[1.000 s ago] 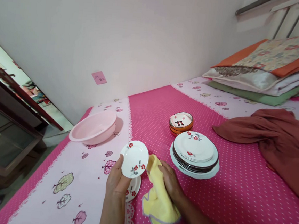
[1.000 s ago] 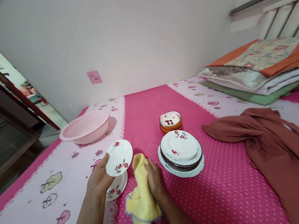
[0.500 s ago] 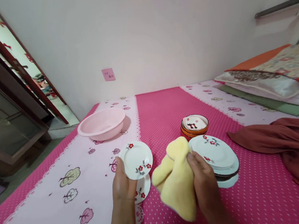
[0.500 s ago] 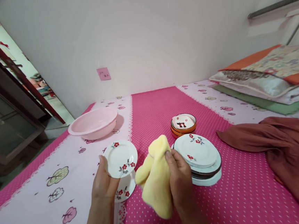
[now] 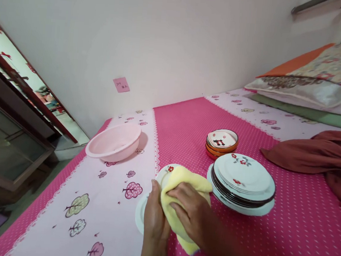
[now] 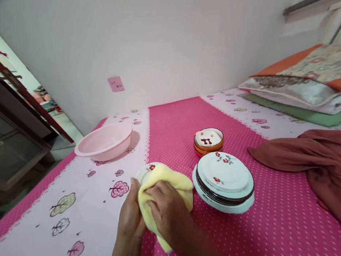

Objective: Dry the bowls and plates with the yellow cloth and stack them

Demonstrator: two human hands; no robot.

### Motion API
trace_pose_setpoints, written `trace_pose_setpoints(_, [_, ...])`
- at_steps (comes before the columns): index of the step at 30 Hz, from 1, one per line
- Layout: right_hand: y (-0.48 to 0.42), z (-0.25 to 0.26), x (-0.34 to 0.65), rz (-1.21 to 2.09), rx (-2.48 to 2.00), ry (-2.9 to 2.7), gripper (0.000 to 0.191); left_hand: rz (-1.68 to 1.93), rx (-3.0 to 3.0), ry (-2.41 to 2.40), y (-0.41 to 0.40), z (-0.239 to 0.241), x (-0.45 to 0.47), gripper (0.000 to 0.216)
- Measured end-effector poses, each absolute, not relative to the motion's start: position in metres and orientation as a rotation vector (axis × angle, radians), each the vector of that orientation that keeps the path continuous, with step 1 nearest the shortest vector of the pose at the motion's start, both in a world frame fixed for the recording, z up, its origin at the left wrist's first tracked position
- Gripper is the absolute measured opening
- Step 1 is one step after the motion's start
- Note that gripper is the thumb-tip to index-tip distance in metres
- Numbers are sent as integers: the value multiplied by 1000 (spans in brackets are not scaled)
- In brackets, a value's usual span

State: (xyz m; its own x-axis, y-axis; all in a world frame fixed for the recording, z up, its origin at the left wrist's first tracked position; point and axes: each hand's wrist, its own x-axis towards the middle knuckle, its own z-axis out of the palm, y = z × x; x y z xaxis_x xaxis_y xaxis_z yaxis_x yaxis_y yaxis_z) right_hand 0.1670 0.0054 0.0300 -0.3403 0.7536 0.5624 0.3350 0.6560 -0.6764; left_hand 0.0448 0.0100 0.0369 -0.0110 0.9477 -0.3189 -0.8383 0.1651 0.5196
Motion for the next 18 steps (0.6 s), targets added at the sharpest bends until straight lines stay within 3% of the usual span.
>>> trace_pose_setpoints(4, [1,26,159,692,-760,-1950,24,1348,132,735,8,35,47,54])
trace_pose_setpoints(12, [20,14,173,104,-1021,-1934,40,1396,332,721,5,27,60,29])
trace_pose_setpoints(18, [39,5,183,7,-1121,-1760,39,1494,410,685,5,31,59,39])
